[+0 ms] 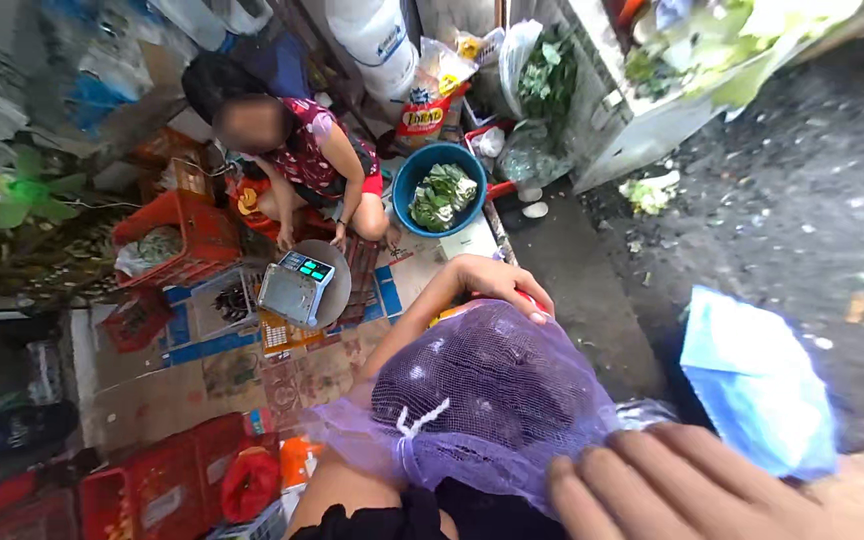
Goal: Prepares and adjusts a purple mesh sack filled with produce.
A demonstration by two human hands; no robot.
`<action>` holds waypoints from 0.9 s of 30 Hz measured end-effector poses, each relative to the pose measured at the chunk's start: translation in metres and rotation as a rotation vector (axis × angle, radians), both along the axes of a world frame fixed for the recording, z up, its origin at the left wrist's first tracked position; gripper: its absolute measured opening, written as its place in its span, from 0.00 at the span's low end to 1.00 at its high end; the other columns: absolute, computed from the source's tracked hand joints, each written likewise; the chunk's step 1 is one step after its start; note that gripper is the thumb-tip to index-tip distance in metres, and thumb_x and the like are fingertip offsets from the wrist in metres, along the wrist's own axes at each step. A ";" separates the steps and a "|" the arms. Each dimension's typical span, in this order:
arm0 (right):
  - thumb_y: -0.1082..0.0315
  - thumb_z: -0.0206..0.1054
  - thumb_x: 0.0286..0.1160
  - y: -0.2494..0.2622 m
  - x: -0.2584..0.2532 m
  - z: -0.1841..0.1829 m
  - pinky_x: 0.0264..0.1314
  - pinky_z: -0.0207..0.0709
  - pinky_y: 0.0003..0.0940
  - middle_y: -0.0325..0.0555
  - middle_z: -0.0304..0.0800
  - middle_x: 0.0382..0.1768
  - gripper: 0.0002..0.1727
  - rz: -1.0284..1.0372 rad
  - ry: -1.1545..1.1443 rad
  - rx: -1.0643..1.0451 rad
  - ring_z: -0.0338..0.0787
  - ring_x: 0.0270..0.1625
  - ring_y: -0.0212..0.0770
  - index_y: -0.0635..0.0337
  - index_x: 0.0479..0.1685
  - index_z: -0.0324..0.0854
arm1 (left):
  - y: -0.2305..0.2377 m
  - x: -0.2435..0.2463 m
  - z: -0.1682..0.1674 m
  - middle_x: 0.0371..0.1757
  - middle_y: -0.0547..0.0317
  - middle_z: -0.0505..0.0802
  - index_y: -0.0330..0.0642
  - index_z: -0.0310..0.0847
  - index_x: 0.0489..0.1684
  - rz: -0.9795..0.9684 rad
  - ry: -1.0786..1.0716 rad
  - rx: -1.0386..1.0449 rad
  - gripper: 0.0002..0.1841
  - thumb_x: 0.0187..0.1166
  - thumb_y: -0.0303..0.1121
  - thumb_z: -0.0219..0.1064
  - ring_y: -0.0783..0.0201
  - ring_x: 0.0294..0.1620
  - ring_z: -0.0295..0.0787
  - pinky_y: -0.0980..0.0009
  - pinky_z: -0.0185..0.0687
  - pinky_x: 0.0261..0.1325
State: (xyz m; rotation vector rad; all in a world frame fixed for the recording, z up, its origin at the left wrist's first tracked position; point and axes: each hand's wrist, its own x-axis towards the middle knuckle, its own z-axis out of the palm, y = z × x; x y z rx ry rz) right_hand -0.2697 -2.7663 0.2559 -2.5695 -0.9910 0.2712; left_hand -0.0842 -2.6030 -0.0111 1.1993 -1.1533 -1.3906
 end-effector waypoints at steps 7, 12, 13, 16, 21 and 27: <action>0.81 0.55 0.77 0.002 0.006 -0.018 0.26 0.81 0.44 0.59 0.86 0.28 0.11 -0.015 -0.069 -0.443 0.92 0.30 0.56 0.78 0.48 0.82 | -0.059 -0.003 0.019 0.52 0.56 0.94 0.32 0.88 0.58 0.036 -0.026 0.083 0.23 0.77 0.42 0.62 0.77 0.49 0.84 0.73 0.78 0.55; 0.83 0.61 0.69 -0.025 0.031 -0.045 0.18 0.76 0.38 0.56 0.82 0.29 0.05 -0.164 0.001 -0.509 0.91 0.29 0.54 0.73 0.39 0.80 | -0.081 0.014 -0.003 0.51 0.57 0.94 0.31 0.87 0.58 0.015 0.042 0.050 0.22 0.77 0.41 0.63 0.78 0.47 0.85 0.74 0.78 0.54; 0.83 0.62 0.68 -0.031 0.036 -0.054 0.16 0.75 0.38 0.55 0.81 0.26 0.03 -0.198 -0.028 -0.504 0.89 0.26 0.54 0.72 0.37 0.80 | -0.083 0.018 -0.018 0.49 0.60 0.94 0.32 0.88 0.58 0.017 0.056 0.000 0.23 0.76 0.44 0.64 0.81 0.45 0.85 0.76 0.79 0.52; 0.76 0.63 0.66 -0.048 0.053 -0.067 0.10 0.69 0.37 0.48 0.75 0.14 0.05 -0.287 -0.145 -0.456 0.82 0.13 0.49 0.70 0.35 0.82 | -0.092 0.038 -0.041 0.45 0.67 0.94 0.38 0.89 0.57 0.011 0.081 -0.025 0.24 0.75 0.49 0.66 0.85 0.41 0.84 0.80 0.80 0.48; 0.46 0.65 0.62 -0.066 0.075 -0.064 0.09 0.66 0.40 0.42 0.70 0.09 0.28 -0.386 -0.092 -0.449 0.78 0.09 0.48 0.67 0.44 0.82 | -0.109 0.067 -0.030 0.45 0.66 0.94 0.37 0.90 0.54 -0.096 0.120 0.019 0.22 0.73 0.45 0.65 0.84 0.42 0.83 0.79 0.79 0.48; 0.64 0.66 0.79 -0.077 0.119 -0.022 0.40 0.81 0.63 0.65 0.89 0.37 0.14 -0.311 0.900 -0.661 0.92 0.46 0.68 0.68 0.34 0.82 | -0.124 0.102 0.002 0.49 0.66 0.94 0.36 0.88 0.58 -0.204 0.040 0.043 0.28 0.72 0.52 0.66 0.84 0.46 0.85 0.78 0.81 0.52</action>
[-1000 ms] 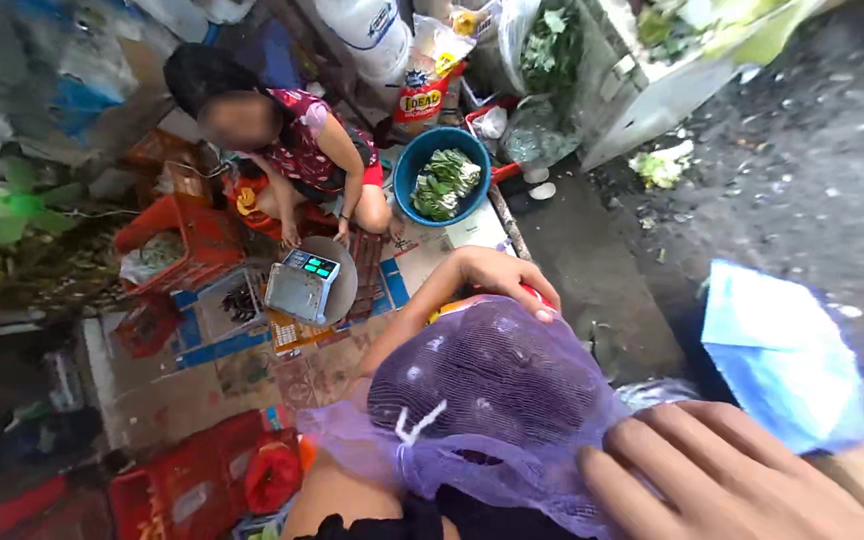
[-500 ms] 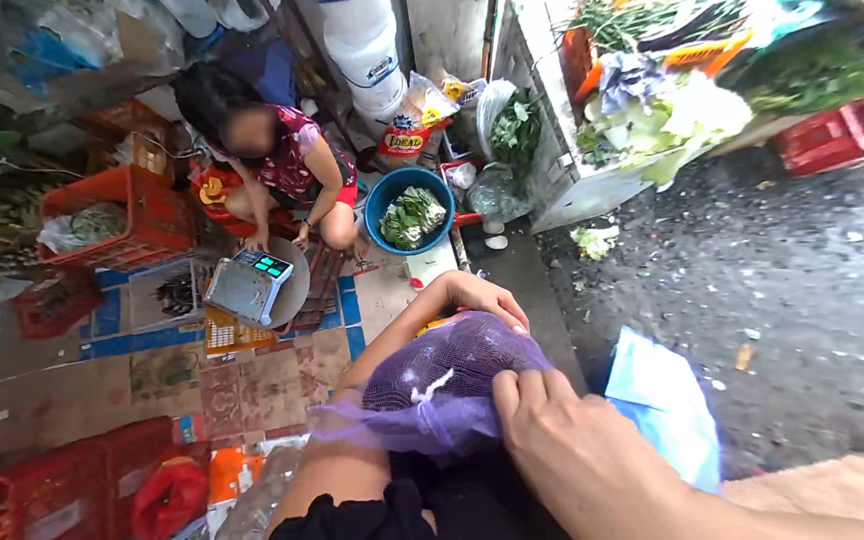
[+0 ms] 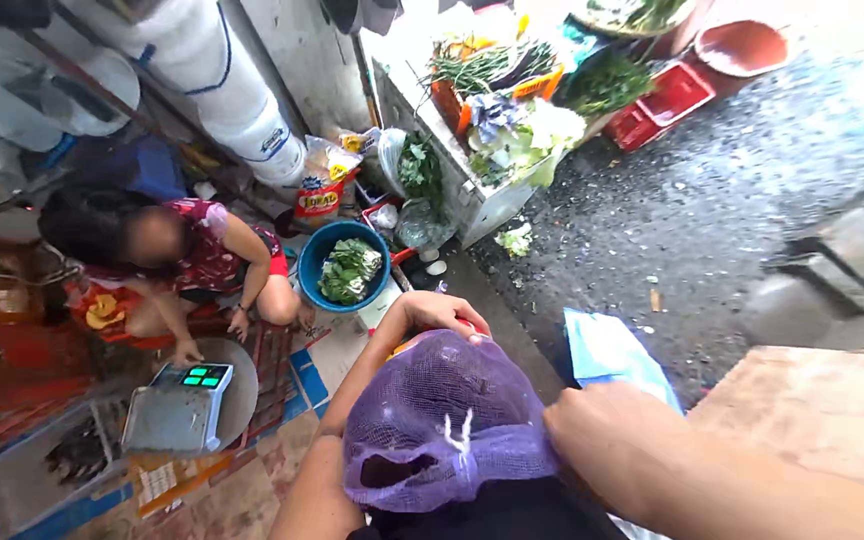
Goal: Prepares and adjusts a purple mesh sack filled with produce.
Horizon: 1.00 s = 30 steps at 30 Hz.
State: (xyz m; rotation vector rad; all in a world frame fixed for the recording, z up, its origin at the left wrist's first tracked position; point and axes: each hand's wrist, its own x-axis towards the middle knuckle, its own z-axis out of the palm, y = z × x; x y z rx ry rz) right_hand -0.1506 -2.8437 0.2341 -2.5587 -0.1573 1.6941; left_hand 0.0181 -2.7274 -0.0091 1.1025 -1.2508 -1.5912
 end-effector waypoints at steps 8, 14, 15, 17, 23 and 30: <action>0.61 0.62 0.76 -0.019 -0.044 -0.054 0.25 0.64 0.47 0.42 0.72 0.13 0.22 -0.573 -0.169 0.585 0.76 0.21 0.42 0.59 0.11 0.73 | 0.006 0.014 0.004 0.54 0.61 0.94 0.34 0.87 0.61 -0.019 -0.055 -0.102 0.38 0.67 0.64 0.69 0.79 0.53 0.87 0.74 0.82 0.58; 0.68 0.60 0.75 -0.016 -0.084 -0.067 0.32 0.71 0.52 0.53 0.79 0.16 0.17 -0.588 -0.547 0.724 0.83 0.26 0.50 0.68 0.18 0.80 | -0.005 0.007 -0.001 0.54 0.65 0.94 0.38 0.88 0.61 -0.064 -0.019 -0.101 0.38 0.68 0.66 0.68 0.82 0.52 0.87 0.77 0.82 0.58; 0.69 0.59 0.76 -0.017 -0.090 -0.067 0.33 0.72 0.53 0.55 0.81 0.18 0.17 -0.621 -0.550 0.728 0.84 0.27 0.50 0.70 0.20 0.81 | -0.008 0.004 0.001 0.54 0.64 0.94 0.36 0.87 0.61 -0.060 -0.016 -0.081 0.35 0.70 0.62 0.68 0.82 0.52 0.86 0.76 0.81 0.58; 0.68 0.57 0.78 -0.019 -0.098 -0.068 0.33 0.72 0.52 0.54 0.81 0.19 0.18 -0.683 -0.529 0.704 0.84 0.27 0.49 0.70 0.22 0.81 | -0.015 -0.002 0.003 0.53 0.62 0.94 0.34 0.87 0.60 -0.054 -0.022 -0.042 0.30 0.72 0.53 0.67 0.80 0.51 0.86 0.75 0.81 0.58; 0.71 0.60 0.75 -0.004 -0.120 -0.089 0.31 0.74 0.46 0.53 0.84 0.19 0.15 -0.789 -0.791 0.677 0.86 0.26 0.44 0.70 0.23 0.83 | -0.029 -0.012 -0.008 0.49 0.60 0.94 0.35 0.88 0.56 -0.080 -0.058 -0.037 0.23 0.74 0.45 0.64 0.79 0.46 0.85 0.72 0.80 0.54; 0.70 0.66 0.66 0.010 -0.118 -0.105 0.30 0.73 0.20 0.35 0.83 0.18 0.10 -1.048 -1.030 0.809 0.80 0.26 0.18 0.62 0.18 0.84 | -0.033 -0.008 -0.002 0.48 0.69 0.93 0.38 0.87 0.59 -0.126 0.001 -0.061 0.33 0.68 0.59 0.67 0.86 0.45 0.84 0.82 0.80 0.50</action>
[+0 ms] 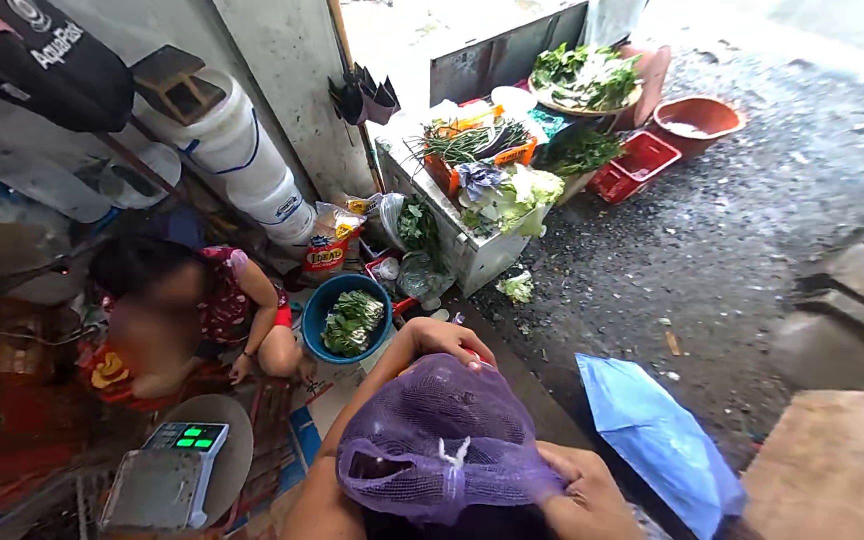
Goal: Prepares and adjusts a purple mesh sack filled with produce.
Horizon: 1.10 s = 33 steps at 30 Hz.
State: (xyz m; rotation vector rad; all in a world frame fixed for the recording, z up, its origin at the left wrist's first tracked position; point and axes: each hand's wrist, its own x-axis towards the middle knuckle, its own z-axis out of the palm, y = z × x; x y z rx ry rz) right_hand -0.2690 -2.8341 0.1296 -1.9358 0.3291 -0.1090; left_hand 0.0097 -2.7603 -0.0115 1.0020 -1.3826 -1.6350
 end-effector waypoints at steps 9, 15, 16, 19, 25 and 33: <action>0.62 0.72 0.63 0.002 -0.007 -0.020 0.17 0.58 0.18 0.29 0.72 0.12 0.15 -0.132 -0.179 0.079 0.70 0.17 0.17 0.53 0.13 0.76 | -0.028 0.009 -0.008 0.59 0.61 0.94 0.41 0.85 0.67 -0.172 0.011 -0.084 0.48 0.61 0.78 0.67 0.77 0.57 0.88 0.75 0.85 0.59; 0.63 0.72 0.60 -0.003 -0.017 -0.031 0.15 0.57 0.24 0.33 0.70 0.10 0.15 -0.298 -0.235 0.094 0.70 0.15 0.23 0.54 0.12 0.74 | -0.078 0.003 -0.006 0.63 0.60 0.93 0.40 0.84 0.69 -0.358 -0.016 -0.018 0.50 0.61 0.78 0.67 0.75 0.63 0.87 0.74 0.83 0.66; 0.63 0.72 0.60 -0.005 -0.020 -0.032 0.15 0.57 0.25 0.34 0.70 0.11 0.14 -0.335 -0.246 0.096 0.70 0.15 0.24 0.54 0.13 0.75 | -0.088 0.000 -0.001 0.60 0.61 0.94 0.39 0.85 0.66 -0.368 -0.081 -0.003 0.52 0.58 0.80 0.66 0.77 0.61 0.87 0.76 0.83 0.65; 0.63 0.71 0.62 -0.009 -0.027 -0.035 0.16 0.58 0.27 0.36 0.70 0.11 0.14 -0.456 -0.251 0.129 0.71 0.16 0.28 0.56 0.15 0.75 | -0.121 -0.005 -0.010 0.61 0.58 0.94 0.38 0.86 0.64 -0.472 -0.068 0.038 0.52 0.57 0.81 0.65 0.75 0.64 0.87 0.74 0.82 0.68; 0.64 0.70 0.61 -0.027 -0.046 -0.042 0.15 0.58 0.29 0.37 0.69 0.10 0.14 -0.704 -0.250 0.168 0.71 0.15 0.31 0.57 0.15 0.74 | -0.205 -0.042 -0.027 0.69 0.59 0.92 0.47 0.87 0.68 -0.745 -0.027 0.125 0.50 0.56 0.81 0.65 0.68 0.75 0.83 0.66 0.75 0.80; 0.63 0.69 0.65 -0.056 -0.084 -0.056 0.16 0.56 0.25 0.36 0.68 0.11 0.14 -0.912 -0.269 0.112 0.69 0.16 0.27 0.57 0.16 0.74 | -0.292 -0.121 -0.030 0.65 0.63 0.92 0.45 0.84 0.70 -0.991 0.075 0.215 0.42 0.64 0.71 0.72 0.72 0.65 0.87 0.71 0.84 0.68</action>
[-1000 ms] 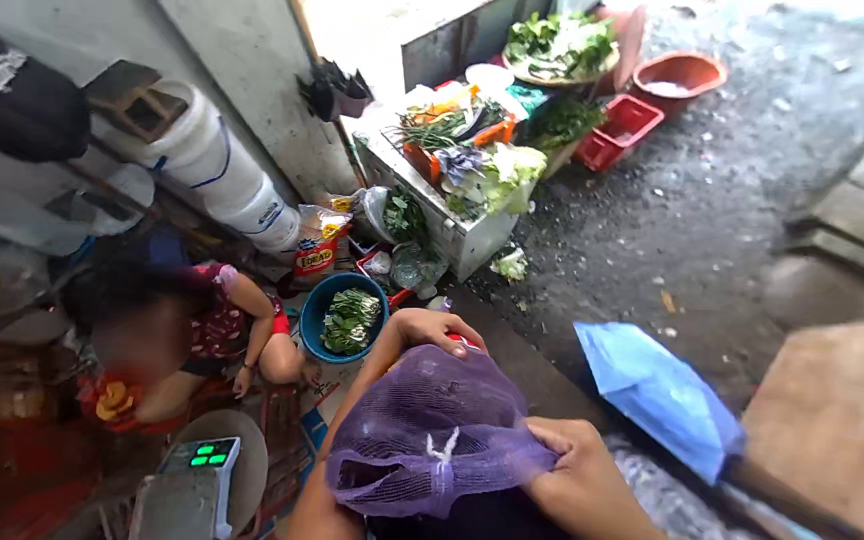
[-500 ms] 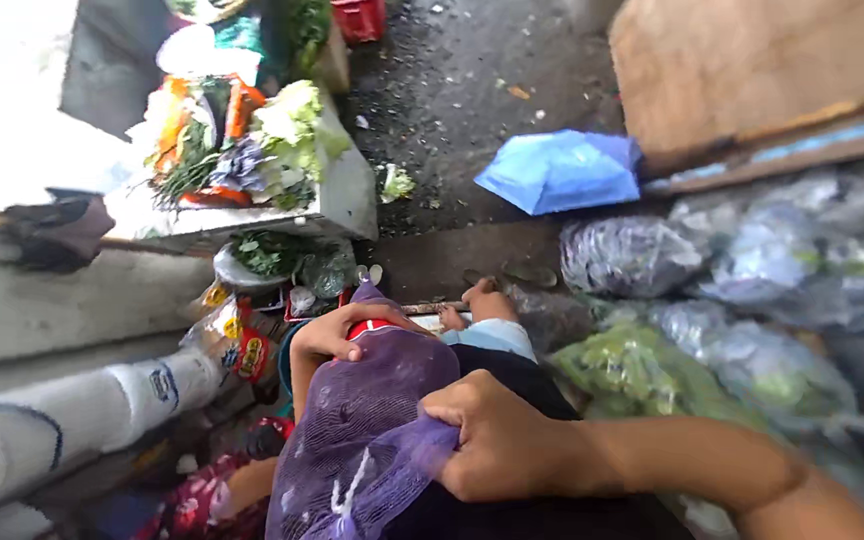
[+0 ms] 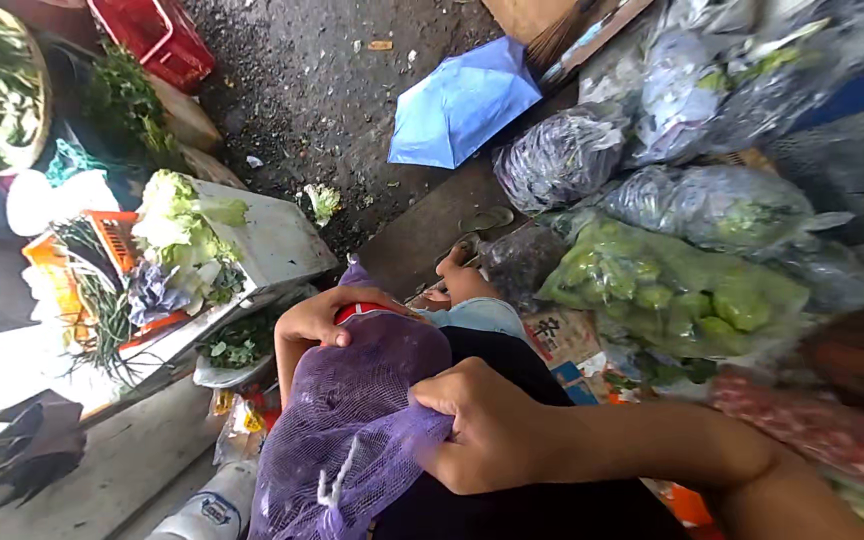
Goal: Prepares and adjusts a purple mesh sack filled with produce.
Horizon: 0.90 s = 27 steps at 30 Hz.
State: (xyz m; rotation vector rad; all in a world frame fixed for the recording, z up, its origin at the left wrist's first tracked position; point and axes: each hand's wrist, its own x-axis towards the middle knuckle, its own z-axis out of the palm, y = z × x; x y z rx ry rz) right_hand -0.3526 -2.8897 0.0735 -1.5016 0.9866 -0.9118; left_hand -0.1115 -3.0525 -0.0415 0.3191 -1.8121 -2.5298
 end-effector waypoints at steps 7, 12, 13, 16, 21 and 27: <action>0.63 0.71 0.64 -0.058 -0.062 -0.047 0.15 0.54 0.23 0.36 0.67 0.10 0.16 -0.054 -0.055 -0.065 0.67 0.14 0.26 0.58 0.14 0.74 | -0.074 -0.067 -0.050 0.73 0.54 0.88 0.40 0.81 0.74 -0.161 0.012 -0.062 0.49 0.63 0.75 0.68 0.62 0.77 0.81 0.63 0.76 0.80; 0.64 0.69 0.64 -0.079 -0.106 -0.066 0.15 0.55 0.26 0.36 0.66 0.09 0.15 -0.117 -0.036 -0.038 0.68 0.14 0.28 0.57 0.14 0.73 | -0.117 -0.133 -0.075 0.71 0.53 0.90 0.41 0.83 0.71 -0.229 -0.015 -0.024 0.49 0.59 0.76 0.70 0.62 0.73 0.84 0.61 0.79 0.77; 0.64 0.68 0.63 -0.081 -0.113 -0.067 0.15 0.55 0.27 0.37 0.66 0.10 0.14 -0.154 -0.029 -0.032 0.68 0.14 0.28 0.57 0.14 0.73 | -0.127 -0.148 -0.078 0.70 0.54 0.90 0.41 0.84 0.71 -0.262 -0.011 -0.021 0.49 0.60 0.75 0.71 0.63 0.72 0.85 0.62 0.79 0.76; 0.65 0.67 0.63 -0.079 -0.125 -0.065 0.15 0.55 0.25 0.36 0.67 0.10 0.14 -0.298 -0.001 -0.001 0.68 0.14 0.27 0.57 0.14 0.73 | -0.145 -0.197 -0.063 0.60 0.70 0.94 0.49 0.87 0.66 -0.351 -0.040 -0.027 0.41 0.62 0.72 0.72 0.78 0.62 0.87 0.75 0.83 0.67; 0.63 0.69 0.60 -0.063 -0.136 -0.052 0.15 0.53 0.20 0.34 0.68 0.10 0.14 -0.597 0.056 0.069 0.67 0.15 0.21 0.56 0.13 0.74 | -0.164 -0.270 -0.063 0.52 0.83 0.95 0.58 0.90 0.61 -0.540 0.086 -0.010 0.30 0.69 0.67 0.72 0.90 0.51 0.88 0.86 0.85 0.55; 0.61 0.64 0.71 -0.030 -0.132 -0.040 0.17 0.59 0.21 0.33 0.70 0.12 0.15 -0.768 0.108 0.091 0.70 0.17 0.22 0.55 0.17 0.75 | -0.148 -0.335 -0.038 0.41 0.71 0.96 0.42 0.92 0.47 -0.696 0.037 -0.107 0.34 0.61 0.67 0.73 0.85 0.41 0.88 0.82 0.85 0.45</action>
